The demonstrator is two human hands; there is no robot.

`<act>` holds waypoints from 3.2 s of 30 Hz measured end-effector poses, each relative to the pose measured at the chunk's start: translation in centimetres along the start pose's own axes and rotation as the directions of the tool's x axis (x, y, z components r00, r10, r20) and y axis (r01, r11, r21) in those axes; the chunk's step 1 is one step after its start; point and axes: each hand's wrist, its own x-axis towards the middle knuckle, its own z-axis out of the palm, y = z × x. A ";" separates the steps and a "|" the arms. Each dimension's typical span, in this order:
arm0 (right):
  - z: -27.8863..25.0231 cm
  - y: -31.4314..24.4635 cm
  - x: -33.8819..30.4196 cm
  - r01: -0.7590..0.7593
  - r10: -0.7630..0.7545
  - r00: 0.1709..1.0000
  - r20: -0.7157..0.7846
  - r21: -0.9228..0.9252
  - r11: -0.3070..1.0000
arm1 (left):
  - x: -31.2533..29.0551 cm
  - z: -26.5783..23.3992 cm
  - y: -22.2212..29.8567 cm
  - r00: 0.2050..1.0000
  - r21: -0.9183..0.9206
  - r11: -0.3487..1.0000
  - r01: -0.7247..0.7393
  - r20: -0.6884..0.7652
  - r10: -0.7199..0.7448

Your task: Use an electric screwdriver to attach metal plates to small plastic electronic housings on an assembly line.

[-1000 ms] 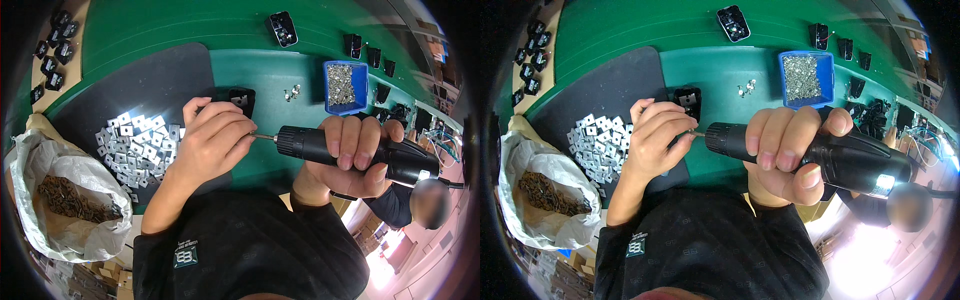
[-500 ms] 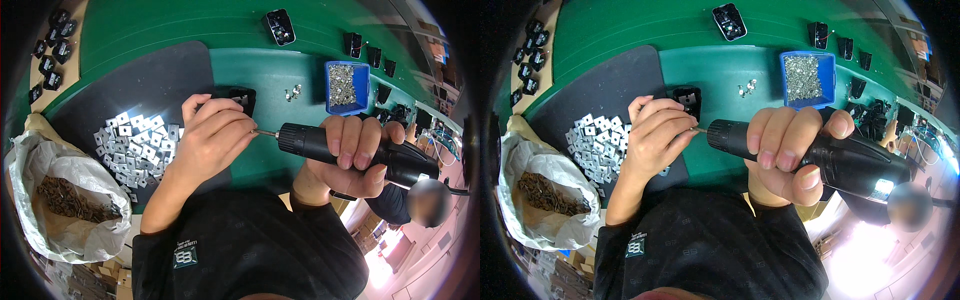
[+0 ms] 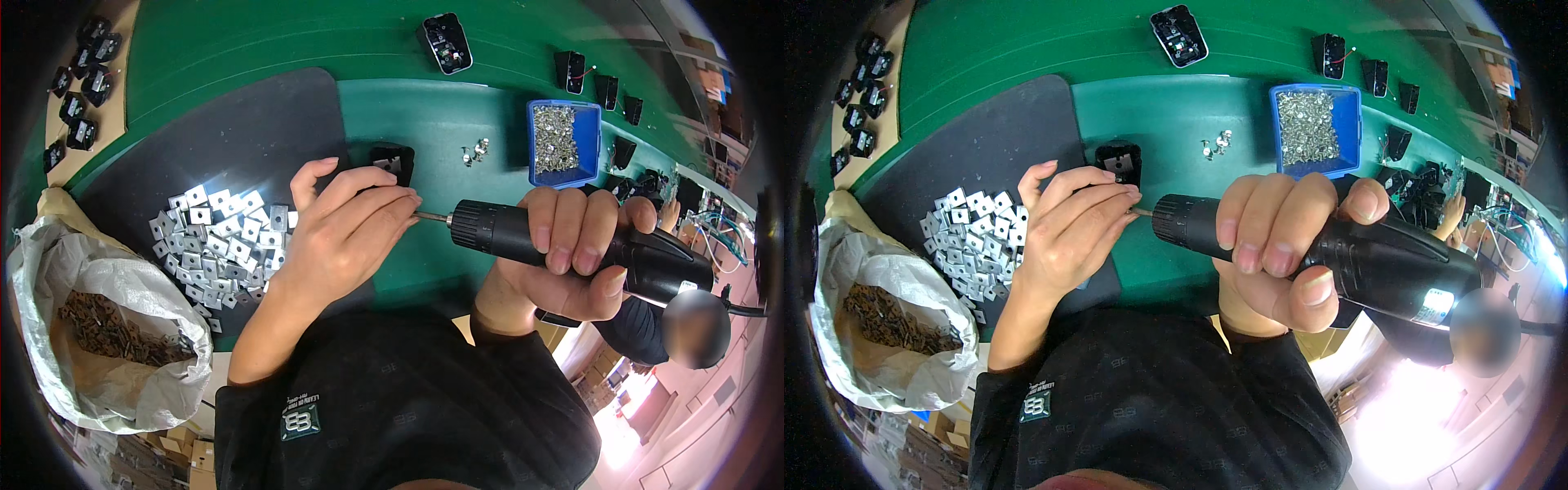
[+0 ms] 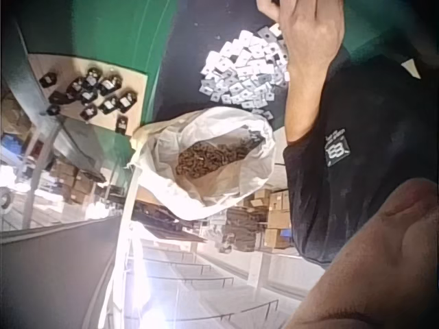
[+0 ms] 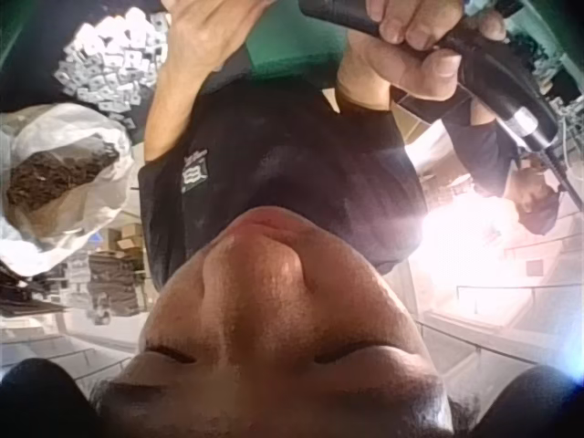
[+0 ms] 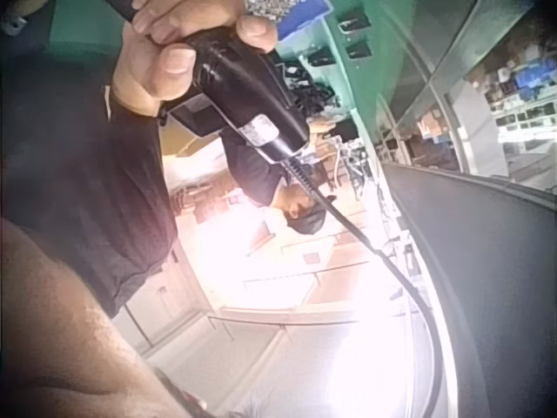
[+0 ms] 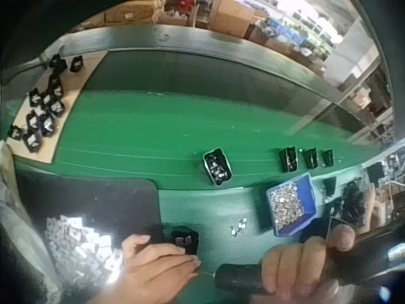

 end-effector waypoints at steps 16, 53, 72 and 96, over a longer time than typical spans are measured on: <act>0.4 2.9 0.2 0.038 -0.066 0.991 -0.114 -0.230 0.972 | 0.8 -0.5 -2.6 0.947 -0.019 0.989 0.147 0.290 -0.135; 0.5 5.2 0.8 0.003 0.068 0.978 0.199 -0.335 0.942 | 0.9 0.4 -4.1 0.982 -0.137 0.986 0.100 0.175 -0.075; -1.0 3.2 0.2 0.099 -0.185 0.961 -0.206 -0.366 0.925 | 9.9 -11.4 -12.5 0.941 0.246 0.909 0.336 -0.047 -0.335; -3.2 5.1 -0.5 0.015 -0.071 0.986 -0.152 -0.344 0.939 | 15.9 -17.5 -22.2 0.970 0.765 0.603 0.225 -0.120 -0.210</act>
